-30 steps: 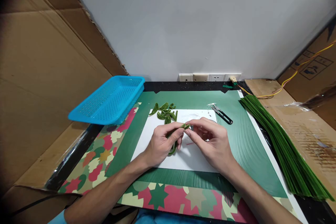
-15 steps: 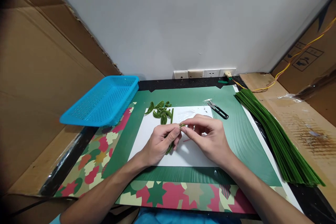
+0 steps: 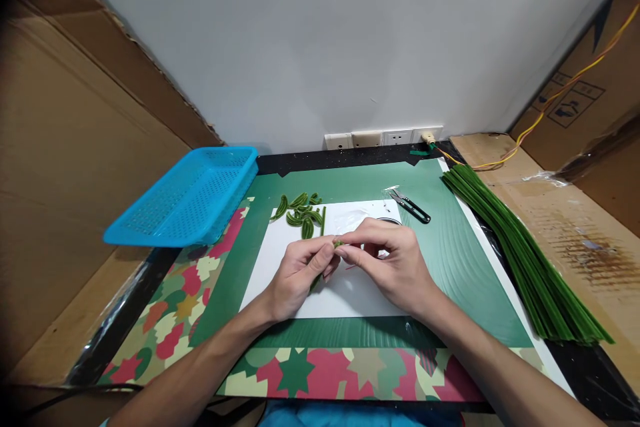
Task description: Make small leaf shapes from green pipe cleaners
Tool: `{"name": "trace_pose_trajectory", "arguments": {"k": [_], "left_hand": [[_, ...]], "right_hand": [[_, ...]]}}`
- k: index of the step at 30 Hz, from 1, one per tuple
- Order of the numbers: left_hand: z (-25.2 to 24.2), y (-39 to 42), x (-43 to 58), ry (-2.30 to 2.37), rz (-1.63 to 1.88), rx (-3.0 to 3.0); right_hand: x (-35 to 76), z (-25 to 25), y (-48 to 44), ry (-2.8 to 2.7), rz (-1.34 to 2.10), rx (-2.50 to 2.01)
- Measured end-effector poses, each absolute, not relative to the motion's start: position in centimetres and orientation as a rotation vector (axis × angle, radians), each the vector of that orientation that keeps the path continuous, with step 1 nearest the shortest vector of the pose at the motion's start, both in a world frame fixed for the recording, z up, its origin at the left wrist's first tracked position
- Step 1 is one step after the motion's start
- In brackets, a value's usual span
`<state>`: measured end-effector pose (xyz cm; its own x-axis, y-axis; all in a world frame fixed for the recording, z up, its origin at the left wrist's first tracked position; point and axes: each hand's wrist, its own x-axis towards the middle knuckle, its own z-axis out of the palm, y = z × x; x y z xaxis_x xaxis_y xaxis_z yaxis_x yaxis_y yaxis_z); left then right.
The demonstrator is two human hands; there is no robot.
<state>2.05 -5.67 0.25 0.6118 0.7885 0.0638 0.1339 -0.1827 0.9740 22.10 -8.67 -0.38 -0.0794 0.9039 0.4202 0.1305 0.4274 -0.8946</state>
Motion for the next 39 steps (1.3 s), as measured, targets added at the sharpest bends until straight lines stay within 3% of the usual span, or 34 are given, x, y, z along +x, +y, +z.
{"name": "trace_pose_trajectory", "arguments": {"k": [39], "left_hand": [[0.59,-6.02,2.33,0.755,0.717,1.649]], "right_hand": [[21.65,0.2,-9.07,-1.499,0.723,-1.037]]}}
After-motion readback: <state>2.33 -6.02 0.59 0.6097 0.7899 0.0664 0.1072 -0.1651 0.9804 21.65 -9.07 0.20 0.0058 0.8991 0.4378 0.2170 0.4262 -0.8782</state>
